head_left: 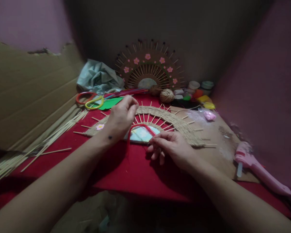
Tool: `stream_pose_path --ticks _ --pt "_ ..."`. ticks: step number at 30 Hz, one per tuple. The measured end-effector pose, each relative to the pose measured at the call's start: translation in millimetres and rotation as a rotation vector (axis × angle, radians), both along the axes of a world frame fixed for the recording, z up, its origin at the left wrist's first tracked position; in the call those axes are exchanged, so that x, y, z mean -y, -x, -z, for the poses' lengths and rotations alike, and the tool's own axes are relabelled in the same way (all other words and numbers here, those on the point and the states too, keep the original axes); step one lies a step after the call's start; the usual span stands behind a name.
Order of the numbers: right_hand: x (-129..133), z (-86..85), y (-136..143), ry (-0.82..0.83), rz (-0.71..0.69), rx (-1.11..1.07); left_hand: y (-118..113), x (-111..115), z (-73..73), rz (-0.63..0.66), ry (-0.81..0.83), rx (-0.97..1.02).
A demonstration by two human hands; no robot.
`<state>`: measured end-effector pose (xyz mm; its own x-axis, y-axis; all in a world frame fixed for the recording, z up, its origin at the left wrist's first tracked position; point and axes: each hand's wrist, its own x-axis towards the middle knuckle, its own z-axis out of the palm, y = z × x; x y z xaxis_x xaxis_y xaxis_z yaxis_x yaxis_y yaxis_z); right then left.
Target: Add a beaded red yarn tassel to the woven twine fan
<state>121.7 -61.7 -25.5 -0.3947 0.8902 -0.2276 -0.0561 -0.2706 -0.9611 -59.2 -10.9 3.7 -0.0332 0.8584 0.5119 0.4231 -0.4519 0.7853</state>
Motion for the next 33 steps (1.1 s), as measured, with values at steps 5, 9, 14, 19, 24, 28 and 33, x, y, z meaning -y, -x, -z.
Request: stream_pose_path --ticks 5,9,14,19,24,28,33 --pt "1.1 0.0 0.7 -0.060 -0.007 0.025 -7.8 7.6 4.9 0.203 0.005 -0.352" --pt "1.6 0.0 0.1 -0.105 -0.007 0.014 -0.8 10.6 -4.6 0.418 0.047 -0.503" --pt "1.4 -0.7 -0.3 -0.159 0.032 0.054 7.0 8.8 -13.1 0.577 0.221 -0.448" --pt "3.1 -2.6 -1.5 -0.284 0.059 0.134 7.8 8.3 -14.1 0.713 0.471 -0.356" --pt "3.9 -2.2 -3.0 -0.322 0.045 0.176 3.0 10.5 -15.5 0.710 0.567 -0.296" --pt "2.7 -0.5 -2.9 -0.324 0.050 0.165 0.3 11.8 -14.6 0.687 0.595 -0.294" --pt "2.0 -0.1 -2.9 -0.314 0.045 0.122 0.9 14.6 -17.0 0.643 0.525 -0.406"
